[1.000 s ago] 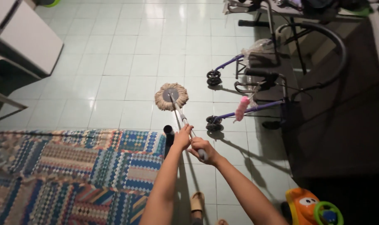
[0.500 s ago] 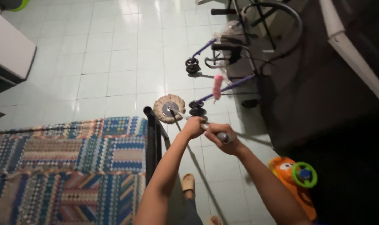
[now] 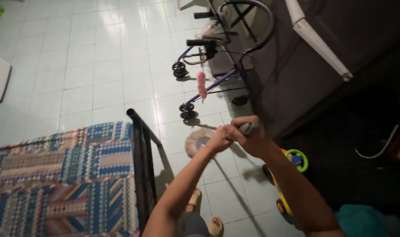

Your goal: Mopping the tiled floor of a bedroom and organizing pillows on a bed.

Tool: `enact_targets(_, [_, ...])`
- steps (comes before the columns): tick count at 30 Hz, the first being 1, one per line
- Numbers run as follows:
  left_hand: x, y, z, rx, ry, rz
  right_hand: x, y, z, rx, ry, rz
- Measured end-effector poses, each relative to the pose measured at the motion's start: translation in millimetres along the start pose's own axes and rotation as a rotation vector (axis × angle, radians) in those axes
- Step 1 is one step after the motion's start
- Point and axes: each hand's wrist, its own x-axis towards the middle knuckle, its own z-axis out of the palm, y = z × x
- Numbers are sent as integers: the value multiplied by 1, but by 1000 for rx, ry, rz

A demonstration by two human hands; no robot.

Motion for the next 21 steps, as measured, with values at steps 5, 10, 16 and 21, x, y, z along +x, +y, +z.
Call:
enact_targets(5, [22, -18, 35, -5, -80, -33, -18, 37, -3, -40, 106, -192])
enact_targets(10, [45, -111, 48, 272, -92, 37, -22, 99, 11, 253, 74, -314])
enact_targets(16, [75, -135, 53, 538, -76, 14, -26, 188, 18, 193, 230, -464])
enact_targets(21, [62, -133, 54, 317, -109, 22, -32, 182, 17, 83, 269, -193])
